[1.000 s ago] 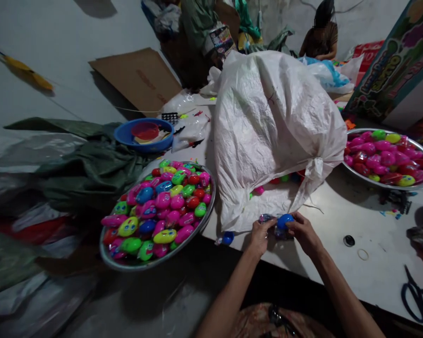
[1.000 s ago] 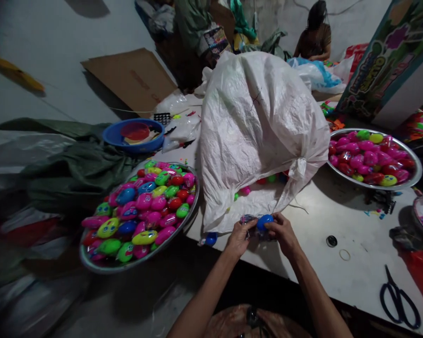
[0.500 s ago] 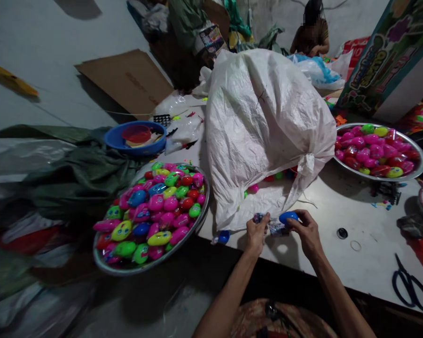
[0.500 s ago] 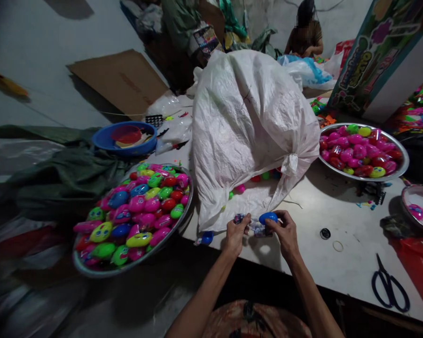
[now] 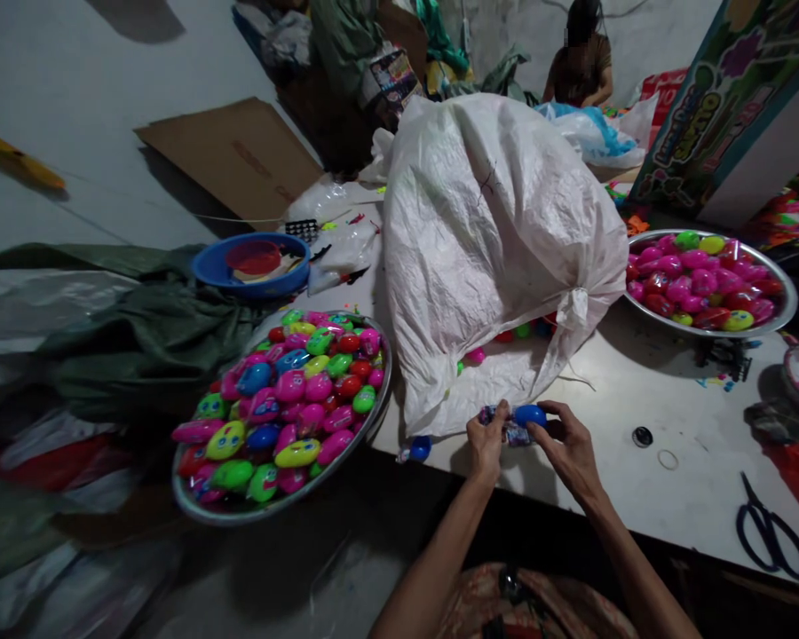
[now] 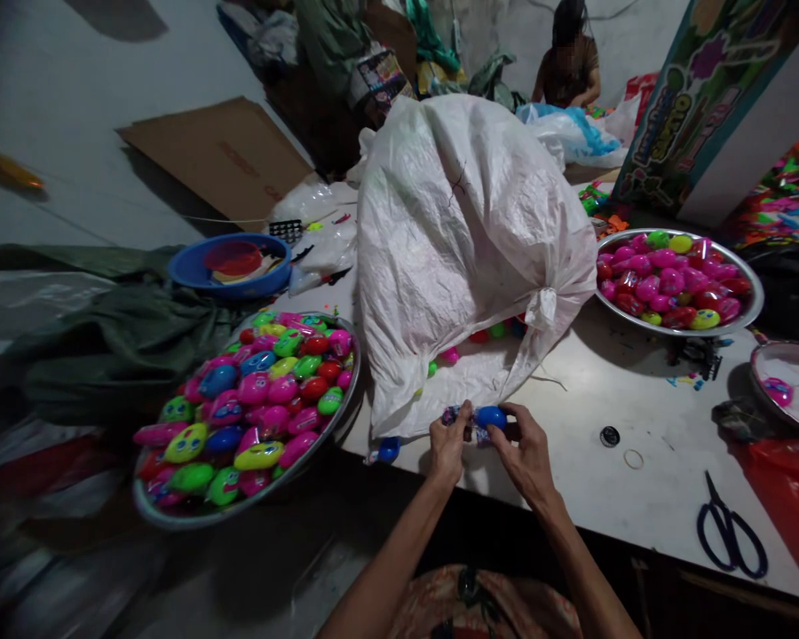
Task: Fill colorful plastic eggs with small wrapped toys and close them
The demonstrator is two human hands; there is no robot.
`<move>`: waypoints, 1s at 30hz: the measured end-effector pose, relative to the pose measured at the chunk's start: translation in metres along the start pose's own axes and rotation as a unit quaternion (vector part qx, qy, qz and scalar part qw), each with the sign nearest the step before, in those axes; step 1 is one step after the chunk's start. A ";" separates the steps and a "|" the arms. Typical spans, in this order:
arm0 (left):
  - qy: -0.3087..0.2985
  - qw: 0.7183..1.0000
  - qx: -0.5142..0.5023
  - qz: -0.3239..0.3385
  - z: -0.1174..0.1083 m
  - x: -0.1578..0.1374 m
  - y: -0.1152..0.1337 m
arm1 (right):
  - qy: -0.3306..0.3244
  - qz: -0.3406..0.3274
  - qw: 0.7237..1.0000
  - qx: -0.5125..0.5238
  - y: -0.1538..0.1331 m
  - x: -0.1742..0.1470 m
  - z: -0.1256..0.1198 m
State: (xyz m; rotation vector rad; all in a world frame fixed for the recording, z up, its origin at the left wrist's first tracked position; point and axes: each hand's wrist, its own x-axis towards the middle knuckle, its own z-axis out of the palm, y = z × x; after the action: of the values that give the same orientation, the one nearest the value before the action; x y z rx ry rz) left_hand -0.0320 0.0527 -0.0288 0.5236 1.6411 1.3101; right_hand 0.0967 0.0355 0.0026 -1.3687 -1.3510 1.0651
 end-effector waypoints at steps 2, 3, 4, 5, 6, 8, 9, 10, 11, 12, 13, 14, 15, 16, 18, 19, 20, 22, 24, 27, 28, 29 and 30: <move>-0.014 1.000 -0.019 0.006 0.002 -0.003 0.000 | -0.023 0.012 1.000 0.012 0.002 -0.003 0.000; -0.032 0.999 -0.033 0.002 0.004 -0.005 0.000 | -0.022 0.025 0.999 0.022 0.004 -0.004 0.000; -0.056 0.997 -0.048 -0.004 0.005 -0.007 0.000 | -0.016 0.042 0.998 0.037 0.006 -0.005 0.000; -0.084 0.994 -0.066 -0.012 0.007 -0.009 -0.001 | -0.007 0.062 0.996 0.059 0.010 -0.006 0.000; -0.110 0.990 -0.086 -0.023 0.008 -0.011 -0.001 | 0.001 0.082 0.993 0.087 0.014 -0.007 0.000; -0.151 0.979 -0.127 -0.055 0.009 -0.014 -0.001 | 0.004 0.109 0.983 0.146 0.020 -0.009 -0.002; -0.164 0.973 -0.143 -0.073 0.010 -0.015 -0.001 | -0.003 0.115 0.979 0.170 0.023 -0.010 -0.004; -0.178 0.967 -0.156 -0.091 0.010 -0.015 -0.002 | -0.012 0.116 0.976 0.184 0.025 -0.011 -0.005; -0.194 0.961 -0.164 -0.107 0.011 -0.016 -0.002 | -0.019 0.112 0.976 0.187 0.026 -0.012 -0.007; -0.208 0.956 -0.168 -0.119 0.011 -0.017 -0.003 | -0.022 0.103 0.979 0.177 0.027 -0.013 -0.008; -0.220 0.952 -0.170 -0.128 0.012 -0.018 -0.004 | -0.018 0.087 0.984 0.156 0.027 -0.014 -0.009; -0.226 0.949 -0.172 -0.135 0.013 -0.019 -0.006 | -0.009 0.064 0.990 0.129 0.027 -0.014 -0.010; -0.229 0.947 -0.175 -0.143 0.014 -0.021 -0.007 | 0.004 0.034 0.995 0.097 0.027 -0.015 -0.011; -0.230 0.945 -0.178 -0.151 0.015 -0.023 -0.008 | 0.017 0.000 0.998 0.062 0.027 -0.015 -0.012; -0.239 0.940 -0.179 -0.165 0.016 -0.026 -0.009 | 0.043 -0.066 0.997 -0.011 0.026 -0.016 -0.014; -0.248 0.937 -0.176 -0.173 0.016 -0.028 -0.008 | 0.053 -0.090 0.994 -0.044 0.026 -0.016 -0.015; -0.255 0.934 -0.172 -0.180 0.016 -0.029 -0.007 | 0.062 -0.106 0.990 -0.072 0.026 -0.016 -0.017; -0.270 0.930 -0.153 -0.196 0.015 -0.031 -0.003 | 0.061 -0.111 0.986 -0.106 0.024 -0.014 -0.021; -0.287 0.925 -0.129 -0.213 0.013 -0.032 0.001 | 0.023 -0.101 0.987 -0.121 0.021 -0.010 -0.024; -0.325 0.914 -0.095 -0.225 0.012 -0.034 0.004 | -0.035 -0.088 0.986 -0.136 0.014 -0.005 -0.032; -0.339 0.910 -0.087 -0.223 0.011 -0.035 0.004 | -0.033 -0.082 0.986 -0.143 0.013 -0.007 -0.040; -0.351 0.907 -0.082 -0.218 0.011 -0.034 0.003 | -0.020 -0.072 0.985 -0.156 0.014 -0.013 -0.051; -0.355 0.907 -0.081 -0.211 0.009 -0.032 0.002 | -0.002 -0.057 0.982 -0.182 0.017 -0.023 -0.066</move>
State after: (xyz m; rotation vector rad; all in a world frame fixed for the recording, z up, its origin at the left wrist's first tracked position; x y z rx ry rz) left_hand -0.0094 0.0330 -0.0139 0.4403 0.9509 0.7826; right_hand 0.1640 0.0105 -0.0004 -1.5276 -1.6657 0.7692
